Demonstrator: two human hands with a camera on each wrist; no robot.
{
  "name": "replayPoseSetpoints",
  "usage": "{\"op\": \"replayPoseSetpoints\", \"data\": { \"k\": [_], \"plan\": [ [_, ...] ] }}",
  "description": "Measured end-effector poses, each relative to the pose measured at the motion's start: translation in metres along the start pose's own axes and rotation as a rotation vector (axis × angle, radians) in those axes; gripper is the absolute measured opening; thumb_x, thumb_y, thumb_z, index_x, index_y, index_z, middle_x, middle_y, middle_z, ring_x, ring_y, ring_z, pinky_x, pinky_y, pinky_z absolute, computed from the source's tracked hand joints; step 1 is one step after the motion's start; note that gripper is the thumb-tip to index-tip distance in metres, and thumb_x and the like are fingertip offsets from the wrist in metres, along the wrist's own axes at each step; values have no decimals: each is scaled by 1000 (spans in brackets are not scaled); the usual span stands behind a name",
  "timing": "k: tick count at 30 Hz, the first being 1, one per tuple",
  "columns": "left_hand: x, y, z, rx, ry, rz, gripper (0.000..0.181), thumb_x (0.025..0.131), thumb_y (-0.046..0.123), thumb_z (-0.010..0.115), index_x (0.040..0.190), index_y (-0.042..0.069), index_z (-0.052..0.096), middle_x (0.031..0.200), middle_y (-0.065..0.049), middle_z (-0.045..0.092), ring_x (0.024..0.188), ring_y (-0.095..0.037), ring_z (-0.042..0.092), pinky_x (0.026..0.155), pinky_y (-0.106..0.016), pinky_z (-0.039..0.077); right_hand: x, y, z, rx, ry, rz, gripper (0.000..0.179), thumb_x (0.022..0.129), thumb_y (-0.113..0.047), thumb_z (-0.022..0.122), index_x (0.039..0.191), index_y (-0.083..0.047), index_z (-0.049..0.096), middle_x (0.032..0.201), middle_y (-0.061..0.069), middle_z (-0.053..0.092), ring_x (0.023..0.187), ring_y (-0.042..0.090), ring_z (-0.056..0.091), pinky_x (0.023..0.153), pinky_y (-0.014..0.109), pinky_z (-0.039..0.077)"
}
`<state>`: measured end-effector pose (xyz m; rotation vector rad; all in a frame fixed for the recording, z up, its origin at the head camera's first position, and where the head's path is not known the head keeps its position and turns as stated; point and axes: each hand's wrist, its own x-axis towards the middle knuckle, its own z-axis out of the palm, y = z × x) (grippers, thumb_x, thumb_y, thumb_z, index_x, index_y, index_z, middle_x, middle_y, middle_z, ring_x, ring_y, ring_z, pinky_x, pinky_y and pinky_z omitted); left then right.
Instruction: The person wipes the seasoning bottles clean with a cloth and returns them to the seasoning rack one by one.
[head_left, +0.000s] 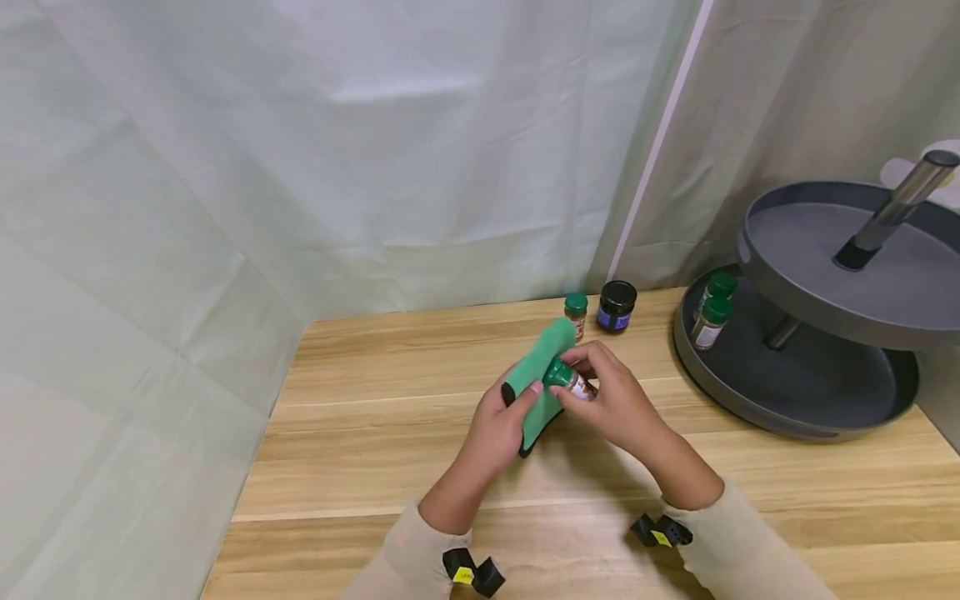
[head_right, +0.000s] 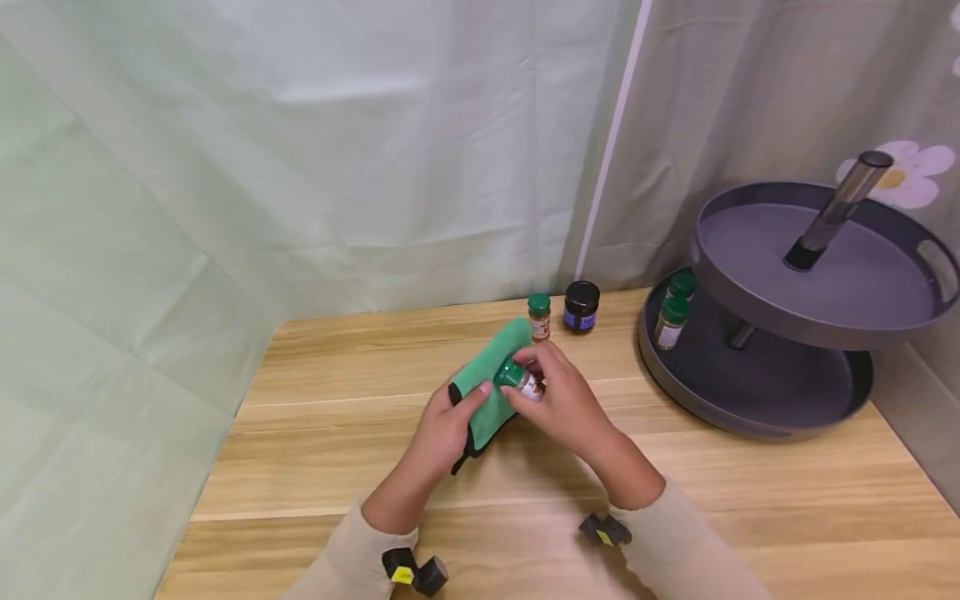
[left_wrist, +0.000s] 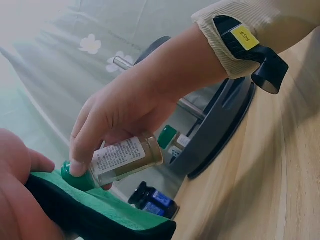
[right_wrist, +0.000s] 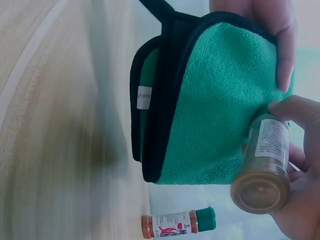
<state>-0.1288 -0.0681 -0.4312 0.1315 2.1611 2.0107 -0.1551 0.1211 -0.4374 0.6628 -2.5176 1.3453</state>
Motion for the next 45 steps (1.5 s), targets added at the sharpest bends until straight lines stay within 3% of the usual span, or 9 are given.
{"op": "replayPoseSetpoints", "data": {
  "k": [10, 13, 19, 22, 27, 31, 35, 40, 45],
  "plan": [
    [-2, 0, 4, 173, -33, 35, 51, 106, 29, 53, 155, 33, 40, 157, 0, 46, 142, -20, 44, 118, -47, 38, 2, 6, 1, -21, 19, 99, 33, 88, -11, 78, 114, -4, 59, 110, 9, 62, 93, 19, 64, 81, 33, 56],
    [-3, -1, 5, 215, -36, 45, 52, 106, 31, 53, 156, 32, 37, 160, -2, 42, 146, -20, 39, 119, -47, 36, 3, 9, 4, -45, 8, 116, 31, 88, -11, 78, 112, -4, 60, 107, 9, 62, 90, 19, 61, 78, 32, 54],
    [-5, -3, 7, 371, -9, 59, 55, 105, 38, 53, 157, 33, 36, 157, -8, 45, 143, -19, 42, 117, -47, 39, 2, 12, 9, -86, -20, 85, 27, 86, -8, 79, 107, -4, 63, 101, 7, 62, 83, 15, 57, 72, 28, 51],
    [-6, -2, 7, 395, -12, 66, 56, 105, 40, 54, 157, 33, 35, 157, -8, 44, 144, -19, 41, 118, -48, 38, 0, 10, 9, -107, -38, 65, 25, 85, -8, 79, 105, -6, 63, 98, 6, 62, 81, 13, 55, 69, 26, 50],
    [-6, -1, 5, 357, -28, 68, 55, 105, 42, 51, 157, 31, 36, 160, -3, 40, 147, -18, 36, 120, -46, 35, -2, 4, 7, -122, -80, 41, 24, 86, -11, 79, 105, -12, 64, 100, 2, 62, 82, 11, 54, 71, 25, 49],
    [-5, -2, 1, 299, -14, 48, 52, 105, 51, 48, 153, 30, 44, 148, 1, 55, 133, -15, 52, 113, -44, 45, -3, -1, 6, -93, -113, 1, 24, 87, -15, 79, 106, -15, 65, 101, 0, 62, 82, 10, 54, 70, 24, 49],
    [-3, -1, -2, 201, 16, -11, 56, 102, 60, 47, 140, 21, 58, 127, -1, 68, 112, -14, 63, 100, -39, 54, -3, -5, 5, -41, -130, -34, 26, 86, -18, 81, 107, -13, 66, 102, -1, 63, 87, 10, 58, 74, 24, 53],
    [-1, 1, -4, 74, 25, -62, 62, 99, 64, 47, 134, 14, 61, 120, -6, 70, 105, -13, 67, 92, -33, 58, -3, -6, 2, 38, -104, -53, 29, 86, -17, 81, 112, -13, 68, 109, -2, 65, 97, 11, 62, 83, 28, 57],
    [-2, 2, -4, 9, 28, -35, 60, 100, 62, 47, 132, 13, 61, 119, -8, 70, 106, -14, 68, 91, -32, 58, -3, -6, 1, 78, -33, -72, 31, 87, -15, 80, 115, -13, 67, 111, -2, 66, 98, 9, 61, 86, 28, 57]
  ]
}}
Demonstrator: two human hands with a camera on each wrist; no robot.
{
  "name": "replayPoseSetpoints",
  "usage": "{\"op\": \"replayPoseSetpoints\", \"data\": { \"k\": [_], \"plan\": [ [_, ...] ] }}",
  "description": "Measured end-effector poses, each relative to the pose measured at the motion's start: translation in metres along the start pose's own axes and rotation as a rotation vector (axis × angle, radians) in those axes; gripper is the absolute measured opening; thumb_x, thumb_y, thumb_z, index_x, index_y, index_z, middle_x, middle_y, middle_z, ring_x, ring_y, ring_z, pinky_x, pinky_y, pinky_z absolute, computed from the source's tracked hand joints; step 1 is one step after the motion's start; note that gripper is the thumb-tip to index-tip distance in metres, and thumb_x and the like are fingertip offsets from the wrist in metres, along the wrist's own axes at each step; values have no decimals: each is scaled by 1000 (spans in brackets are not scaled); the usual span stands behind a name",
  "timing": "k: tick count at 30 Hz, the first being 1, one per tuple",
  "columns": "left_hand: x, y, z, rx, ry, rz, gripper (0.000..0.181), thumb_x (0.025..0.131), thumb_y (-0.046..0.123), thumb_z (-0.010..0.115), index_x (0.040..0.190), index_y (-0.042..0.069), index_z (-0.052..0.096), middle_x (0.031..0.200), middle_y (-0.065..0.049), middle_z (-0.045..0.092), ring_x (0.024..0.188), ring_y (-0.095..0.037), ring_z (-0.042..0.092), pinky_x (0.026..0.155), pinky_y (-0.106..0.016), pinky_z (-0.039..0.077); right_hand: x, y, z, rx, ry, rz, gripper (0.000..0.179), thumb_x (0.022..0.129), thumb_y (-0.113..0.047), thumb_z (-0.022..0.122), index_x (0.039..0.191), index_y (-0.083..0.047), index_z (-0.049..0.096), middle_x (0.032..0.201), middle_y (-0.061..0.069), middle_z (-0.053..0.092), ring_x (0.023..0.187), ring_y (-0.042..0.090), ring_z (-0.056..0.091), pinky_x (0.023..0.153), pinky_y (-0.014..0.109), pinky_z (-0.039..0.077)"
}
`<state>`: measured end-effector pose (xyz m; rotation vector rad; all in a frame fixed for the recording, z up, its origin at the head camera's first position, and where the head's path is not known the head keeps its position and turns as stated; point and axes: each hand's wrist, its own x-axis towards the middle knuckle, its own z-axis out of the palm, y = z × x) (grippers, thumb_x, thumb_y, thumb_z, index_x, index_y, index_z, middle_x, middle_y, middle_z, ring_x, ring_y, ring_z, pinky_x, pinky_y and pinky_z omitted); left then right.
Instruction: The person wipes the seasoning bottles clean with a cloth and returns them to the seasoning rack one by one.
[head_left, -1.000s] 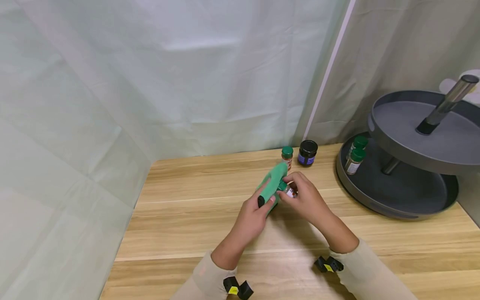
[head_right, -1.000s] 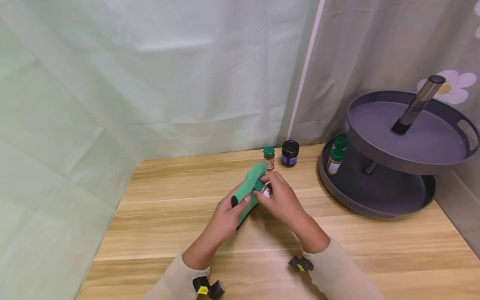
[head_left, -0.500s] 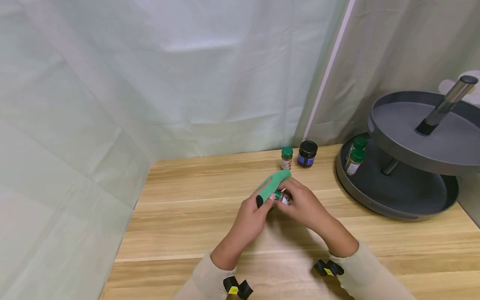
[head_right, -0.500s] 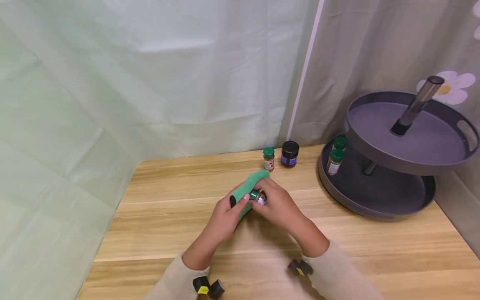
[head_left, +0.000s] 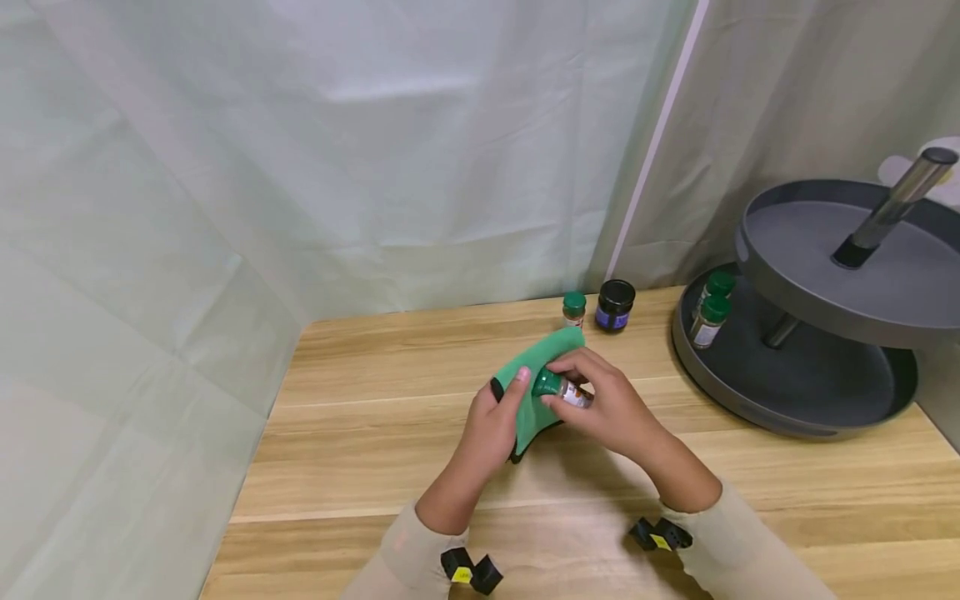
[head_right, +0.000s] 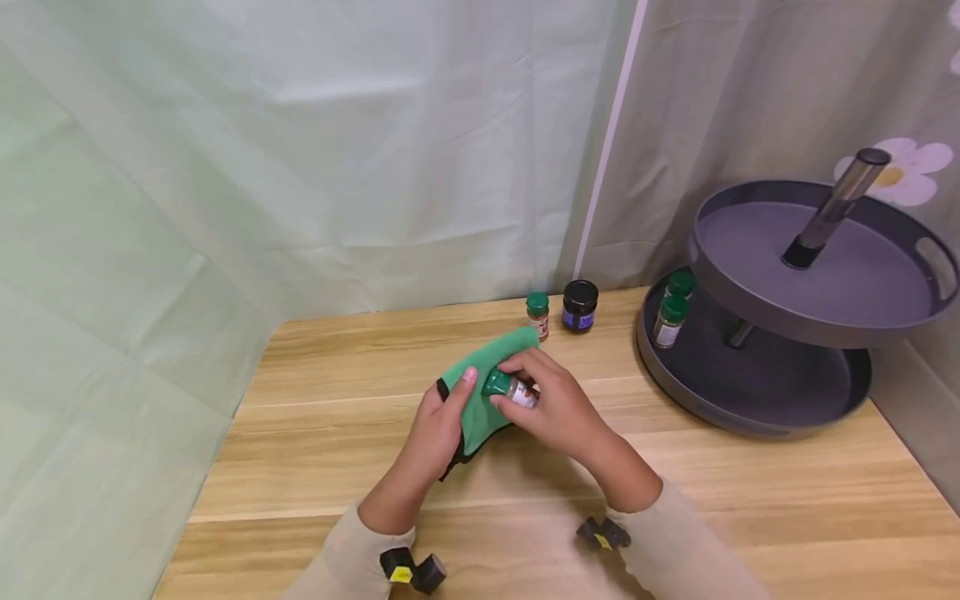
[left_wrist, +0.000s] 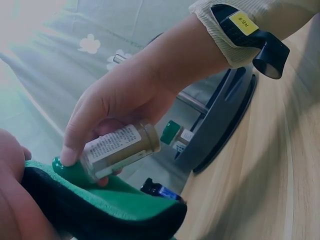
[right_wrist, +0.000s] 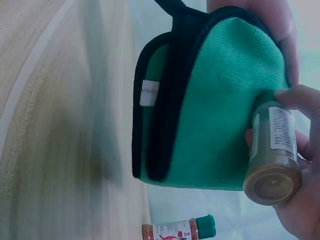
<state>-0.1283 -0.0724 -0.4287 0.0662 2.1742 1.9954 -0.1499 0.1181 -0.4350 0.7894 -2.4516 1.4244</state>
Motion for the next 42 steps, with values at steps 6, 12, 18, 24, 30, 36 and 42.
{"op": "replayPoseSetpoints", "data": {
  "k": [6, 12, 18, 24, 30, 36, 42],
  "plan": [
    [-2, 1, 2, 5, -4, 36, 60, 102, 60, 46, 135, 13, 60, 126, -8, 70, 114, -18, 67, 96, -35, 57, 1, 2, 0, 9, 71, 50, 32, 89, -14, 78, 117, -10, 63, 113, 2, 64, 97, 10, 61, 83, 29, 57],
    [-4, -1, 7, 122, 31, 47, 59, 103, 58, 46, 139, 14, 58, 127, -8, 70, 115, -19, 66, 100, -42, 55, 3, 5, 1, -28, 92, 195, 33, 92, -19, 76, 120, -8, 61, 115, 6, 64, 98, 19, 65, 82, 33, 55],
    [-6, -6, 11, 235, 43, 128, 53, 104, 54, 46, 146, 21, 54, 132, -7, 68, 118, -18, 64, 104, -44, 52, 4, 7, 3, -55, 69, 272, 32, 94, -20, 74, 119, -6, 60, 117, 9, 63, 96, 22, 65, 82, 36, 55],
    [-5, -6, 12, 377, -5, 169, 58, 105, 55, 41, 156, 27, 39, 155, -2, 48, 141, -14, 45, 116, -43, 42, 3, 11, 8, -136, 5, 237, 28, 90, -13, 76, 112, -1, 63, 108, 11, 64, 91, 23, 64, 79, 37, 56],
    [-3, -5, 10, 358, 5, 155, 56, 105, 55, 43, 152, 24, 46, 146, -1, 58, 130, -12, 53, 112, -41, 46, 1, 10, 9, -147, -32, 163, 22, 87, -13, 77, 104, -8, 63, 99, 3, 63, 84, 14, 59, 74, 28, 53],
    [-2, -4, 6, 116, 28, 72, 57, 102, 57, 49, 139, 15, 59, 123, -5, 70, 108, -13, 65, 98, -37, 56, -1, 4, 6, -49, -46, 107, 25, 88, -18, 78, 109, -13, 65, 102, -1, 63, 85, 12, 56, 73, 26, 53],
    [0, -1, 2, -150, 51, -24, 57, 101, 54, 52, 131, 6, 61, 119, -11, 70, 104, -14, 68, 91, -32, 59, -2, -1, 5, 55, -27, 77, 25, 90, -19, 77, 113, -17, 65, 106, -4, 64, 90, 11, 58, 78, 25, 55]
  ]
}}
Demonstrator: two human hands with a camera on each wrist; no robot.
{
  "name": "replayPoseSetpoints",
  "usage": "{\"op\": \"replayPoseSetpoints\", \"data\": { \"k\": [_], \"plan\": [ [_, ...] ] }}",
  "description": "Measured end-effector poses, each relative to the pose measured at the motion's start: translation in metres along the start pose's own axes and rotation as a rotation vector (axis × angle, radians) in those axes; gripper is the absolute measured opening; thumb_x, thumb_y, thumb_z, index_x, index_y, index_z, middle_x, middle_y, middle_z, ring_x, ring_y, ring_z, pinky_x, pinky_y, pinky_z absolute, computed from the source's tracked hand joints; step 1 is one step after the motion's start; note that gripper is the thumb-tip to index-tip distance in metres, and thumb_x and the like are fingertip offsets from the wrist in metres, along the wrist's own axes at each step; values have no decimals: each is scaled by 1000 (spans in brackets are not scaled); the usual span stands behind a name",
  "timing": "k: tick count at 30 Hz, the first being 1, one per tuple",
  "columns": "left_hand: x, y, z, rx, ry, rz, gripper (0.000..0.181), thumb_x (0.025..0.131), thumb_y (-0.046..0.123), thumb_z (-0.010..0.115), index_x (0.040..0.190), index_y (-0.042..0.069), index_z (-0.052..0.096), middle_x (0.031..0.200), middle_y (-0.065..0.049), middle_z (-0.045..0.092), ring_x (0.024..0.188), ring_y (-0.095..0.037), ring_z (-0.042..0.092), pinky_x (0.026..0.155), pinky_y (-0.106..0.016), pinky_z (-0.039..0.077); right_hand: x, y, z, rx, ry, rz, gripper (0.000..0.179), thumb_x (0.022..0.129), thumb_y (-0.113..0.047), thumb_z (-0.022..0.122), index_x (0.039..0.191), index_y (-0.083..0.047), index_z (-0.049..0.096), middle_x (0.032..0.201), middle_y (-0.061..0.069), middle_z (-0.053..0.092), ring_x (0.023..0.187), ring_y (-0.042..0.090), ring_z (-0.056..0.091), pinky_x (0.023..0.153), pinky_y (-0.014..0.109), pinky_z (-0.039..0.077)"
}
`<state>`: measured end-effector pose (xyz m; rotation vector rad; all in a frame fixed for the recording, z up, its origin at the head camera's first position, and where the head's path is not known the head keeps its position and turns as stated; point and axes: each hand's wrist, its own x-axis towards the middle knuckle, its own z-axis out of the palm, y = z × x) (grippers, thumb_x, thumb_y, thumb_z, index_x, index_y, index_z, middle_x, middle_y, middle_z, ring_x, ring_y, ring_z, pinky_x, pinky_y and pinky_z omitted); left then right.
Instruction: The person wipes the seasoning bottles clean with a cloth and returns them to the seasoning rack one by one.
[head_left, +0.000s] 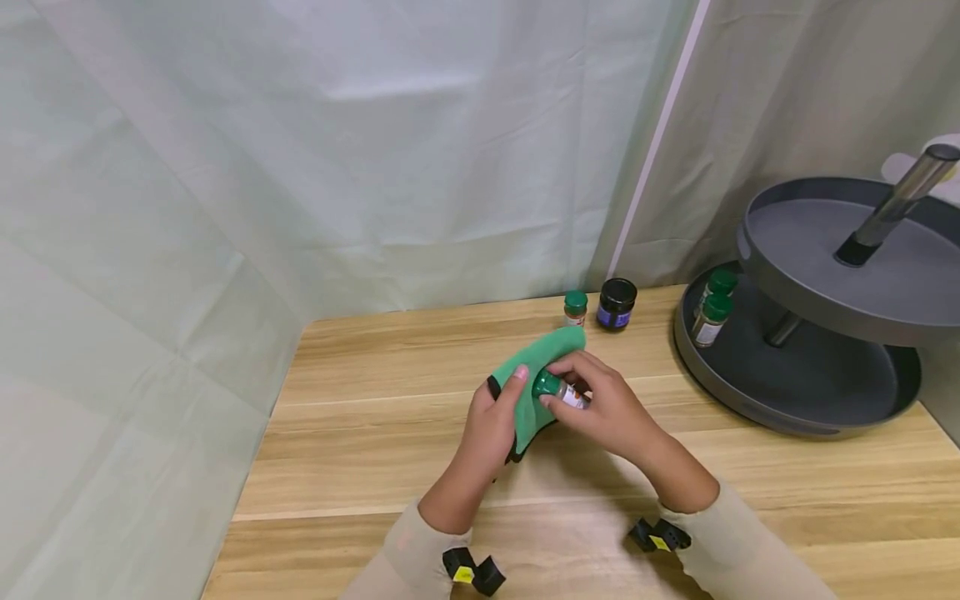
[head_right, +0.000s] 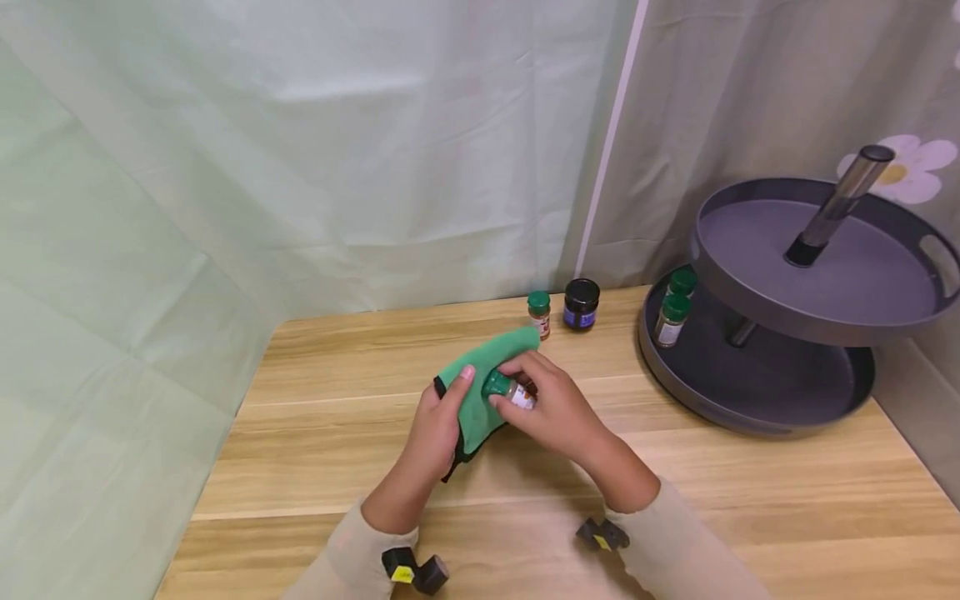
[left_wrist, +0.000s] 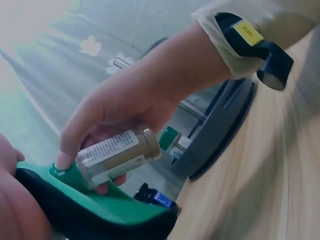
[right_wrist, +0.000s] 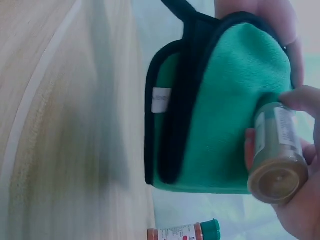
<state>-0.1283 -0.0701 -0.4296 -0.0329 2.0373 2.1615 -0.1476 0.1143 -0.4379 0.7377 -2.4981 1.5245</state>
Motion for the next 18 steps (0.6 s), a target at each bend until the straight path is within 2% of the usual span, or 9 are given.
{"op": "replayPoseSetpoints", "data": {
  "k": [4, 7, 13, 18],
  "plan": [
    [0, 3, 0, -186, -12, -20, 54, 103, 47, 54, 136, 5, 55, 124, -9, 66, 108, -14, 66, 95, -32, 57, -1, -1, 2, 33, 66, -41, 29, 89, -15, 78, 116, -13, 65, 105, -2, 64, 92, 10, 60, 82, 25, 55],
    [-1, 4, 1, -267, -40, -17, 49, 104, 37, 54, 139, 4, 52, 126, -8, 65, 111, -13, 66, 96, -32, 56, -1, 1, 4, 28, 130, -76, 35, 87, -10, 79, 120, -11, 65, 105, -1, 64, 93, 9, 61, 83, 23, 54],
    [0, 0, 5, -339, -66, -34, 44, 98, 17, 54, 139, 0, 49, 127, -6, 62, 113, -13, 63, 95, -31, 55, 1, 7, 11, 27, 237, -80, 41, 87, -5, 78, 126, -10, 64, 111, 1, 63, 97, 9, 59, 88, 16, 48],
    [-3, -4, 12, -360, -71, -55, 46, 97, 15, 55, 140, 1, 46, 135, -10, 58, 122, -16, 59, 102, -32, 52, 1, 10, 16, 70, 293, -39, 41, 90, -4, 74, 128, -7, 59, 115, 7, 59, 100, 9, 55, 91, 15, 45]
  ]
}}
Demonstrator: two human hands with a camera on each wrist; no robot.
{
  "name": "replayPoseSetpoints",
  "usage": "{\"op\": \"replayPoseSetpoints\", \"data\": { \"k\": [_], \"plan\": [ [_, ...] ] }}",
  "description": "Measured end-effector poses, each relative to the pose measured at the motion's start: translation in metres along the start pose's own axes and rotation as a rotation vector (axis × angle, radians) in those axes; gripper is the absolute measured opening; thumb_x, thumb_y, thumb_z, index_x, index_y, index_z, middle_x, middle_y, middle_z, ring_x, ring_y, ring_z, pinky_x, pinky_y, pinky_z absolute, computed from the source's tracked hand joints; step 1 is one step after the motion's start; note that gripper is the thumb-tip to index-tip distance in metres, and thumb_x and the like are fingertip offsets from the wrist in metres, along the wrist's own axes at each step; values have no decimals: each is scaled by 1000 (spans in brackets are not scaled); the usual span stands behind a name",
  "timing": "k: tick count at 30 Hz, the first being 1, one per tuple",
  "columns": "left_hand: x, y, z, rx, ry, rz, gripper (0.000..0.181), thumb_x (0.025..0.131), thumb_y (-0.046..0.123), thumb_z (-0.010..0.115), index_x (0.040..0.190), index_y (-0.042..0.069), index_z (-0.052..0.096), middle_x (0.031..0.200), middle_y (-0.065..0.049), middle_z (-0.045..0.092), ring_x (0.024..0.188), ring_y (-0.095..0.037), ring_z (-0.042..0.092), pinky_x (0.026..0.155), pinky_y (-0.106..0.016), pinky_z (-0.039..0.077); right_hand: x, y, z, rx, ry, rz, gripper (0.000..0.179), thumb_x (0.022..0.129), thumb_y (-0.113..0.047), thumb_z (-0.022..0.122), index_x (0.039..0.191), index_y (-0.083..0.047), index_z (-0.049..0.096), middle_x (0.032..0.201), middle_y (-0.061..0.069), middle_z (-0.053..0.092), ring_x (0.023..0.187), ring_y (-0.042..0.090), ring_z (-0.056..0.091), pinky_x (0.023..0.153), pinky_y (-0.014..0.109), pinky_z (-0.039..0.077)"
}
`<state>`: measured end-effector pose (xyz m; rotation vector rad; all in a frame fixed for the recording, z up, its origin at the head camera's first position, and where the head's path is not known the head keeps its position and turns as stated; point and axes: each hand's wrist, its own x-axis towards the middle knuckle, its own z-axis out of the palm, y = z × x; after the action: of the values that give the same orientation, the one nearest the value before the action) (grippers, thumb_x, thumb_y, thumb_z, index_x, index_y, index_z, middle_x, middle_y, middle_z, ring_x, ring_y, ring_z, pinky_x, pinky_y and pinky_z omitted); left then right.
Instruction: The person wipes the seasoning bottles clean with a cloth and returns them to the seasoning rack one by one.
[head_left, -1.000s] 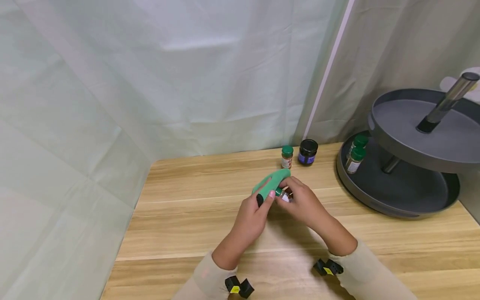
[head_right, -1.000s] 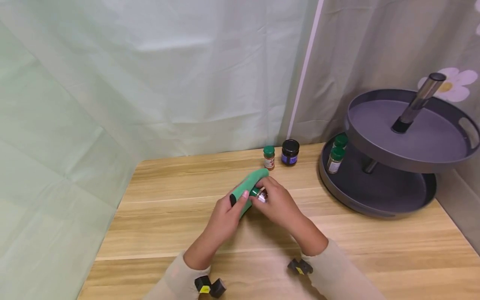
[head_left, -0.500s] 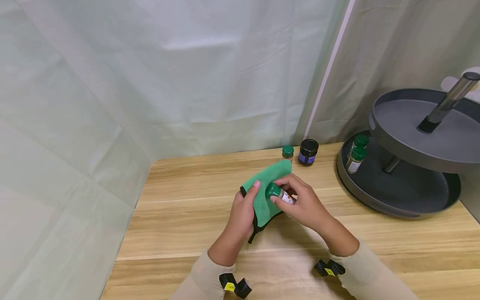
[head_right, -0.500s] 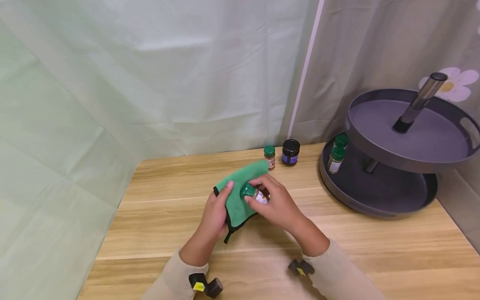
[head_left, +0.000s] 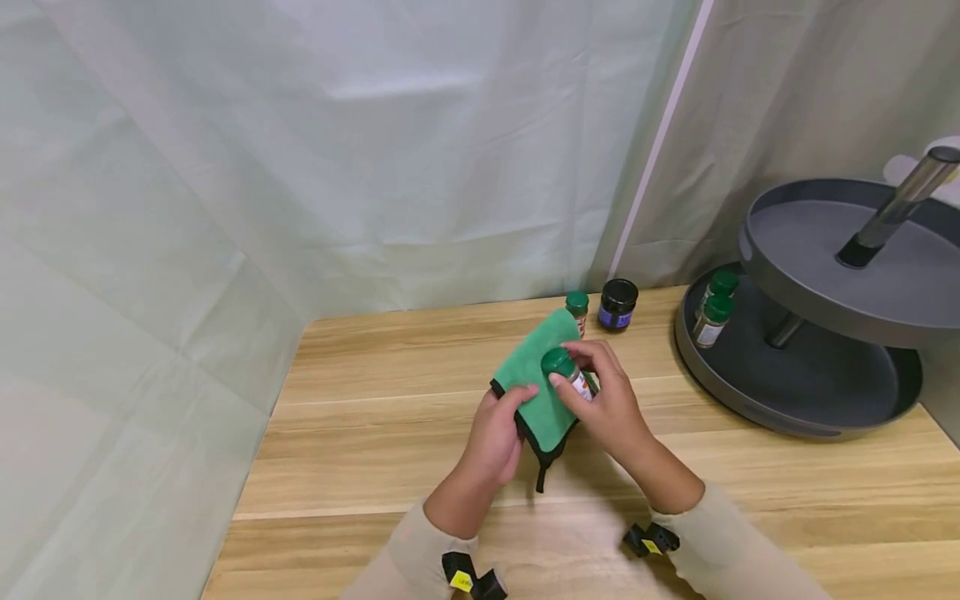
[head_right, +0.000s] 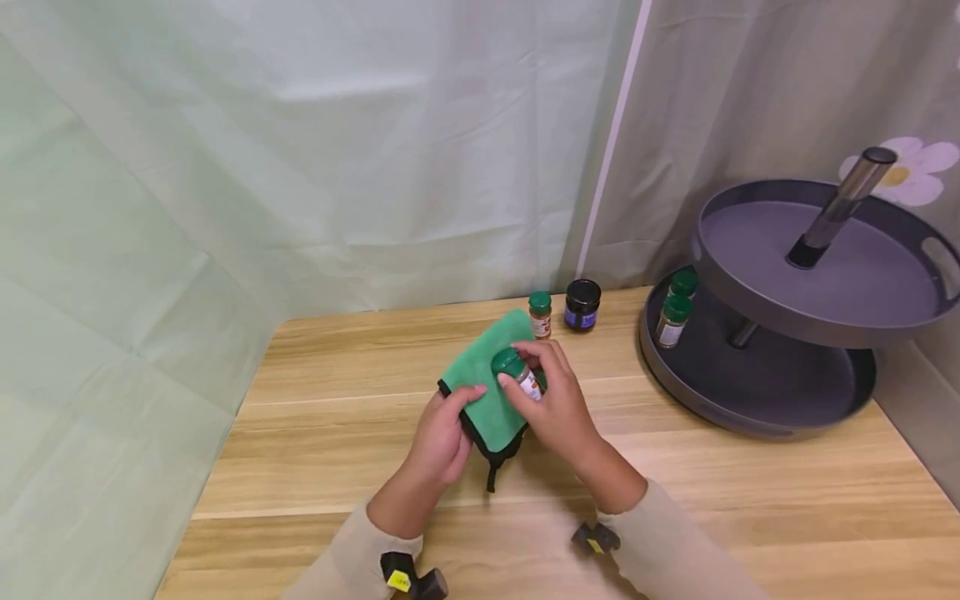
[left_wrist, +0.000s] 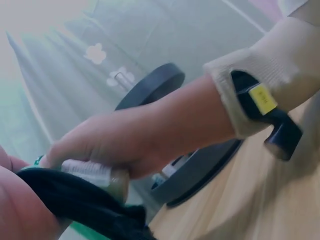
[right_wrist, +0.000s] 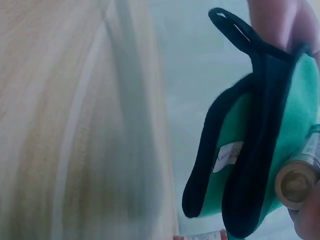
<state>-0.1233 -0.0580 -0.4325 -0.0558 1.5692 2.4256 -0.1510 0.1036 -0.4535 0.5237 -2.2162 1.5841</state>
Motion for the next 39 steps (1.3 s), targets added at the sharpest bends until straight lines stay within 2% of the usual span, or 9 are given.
{"op": "replayPoseSetpoints", "data": {
  "k": [5, 10, 13, 16, 23, 27, 30, 34, 39],
  "plan": [
    [-8, -5, 9, 42, -36, 9, 50, 100, 19, 57, 145, 1, 43, 145, -13, 54, 129, -17, 55, 107, -30, 48, 1, 3, 1, 74, 66, 37, 38, 97, -3, 65, 133, 1, 52, 116, 12, 57, 103, 10, 53, 90, 15, 44],
    [-13, -11, 16, 147, -111, 13, 54, 102, 20, 56, 151, 2, 40, 152, -13, 48, 137, -20, 47, 115, -35, 41, 3, 9, 0, 193, 129, 149, 33, 106, -10, 50, 135, 4, 46, 118, 8, 54, 105, 13, 51, 89, 16, 43],
    [-14, -16, 17, 214, -159, 44, 57, 104, 20, 54, 157, 9, 34, 160, -8, 40, 147, -21, 36, 123, -42, 30, 3, 8, 0, 252, 137, 239, 33, 109, -18, 45, 137, 0, 44, 125, 5, 52, 114, 14, 50, 95, 15, 42],
    [-13, -19, 17, 235, -175, 84, 60, 105, 20, 52, 160, 17, 28, 164, -2, 33, 151, -19, 28, 126, -44, 22, 1, 6, 3, 255, 115, 308, 37, 110, -23, 42, 139, -1, 41, 133, 8, 51, 124, 15, 47, 101, 13, 38],
    [-7, -17, 13, 281, -155, 153, 60, 108, 24, 47, 161, 33, 21, 166, 10, 26, 153, -10, 23, 127, -39, 18, -9, 1, 15, 209, 6, 380, 37, 112, -28, 35, 139, -5, 40, 135, 11, 48, 126, 16, 42, 104, 18, 34],
    [-2, -13, 8, 255, -76, 145, 60, 108, 28, 47, 161, 30, 20, 166, 6, 28, 153, -12, 23, 127, -41, 19, -14, -4, 20, 140, -53, 366, 41, 110, -20, 35, 148, -10, 45, 129, 10, 45, 117, 17, 42, 98, 22, 36],
    [1, -8, 3, 222, -12, 138, 61, 107, 29, 48, 162, 27, 21, 166, 4, 28, 154, -14, 22, 128, -42, 18, -15, -8, 23, 97, -117, 340, 50, 106, -14, 40, 156, -14, 39, 123, 10, 44, 104, 17, 43, 90, 23, 40],
    [5, -2, -3, 180, 10, 143, 59, 108, 30, 46, 162, 27, 22, 165, 4, 29, 154, -15, 22, 128, -43, 17, -15, -9, 23, 83, -198, 293, 59, 103, -11, 51, 159, -13, 32, 123, 10, 46, 103, 18, 48, 88, 22, 48],
    [5, 1, -5, 160, 14, 154, 55, 108, 32, 45, 160, 25, 27, 163, 0, 35, 152, -19, 28, 127, -44, 20, -12, -5, 21, 161, -180, 261, 60, 98, -14, 67, 152, -5, 43, 123, 13, 52, 109, 22, 56, 91, 24, 57]
  ]
}}
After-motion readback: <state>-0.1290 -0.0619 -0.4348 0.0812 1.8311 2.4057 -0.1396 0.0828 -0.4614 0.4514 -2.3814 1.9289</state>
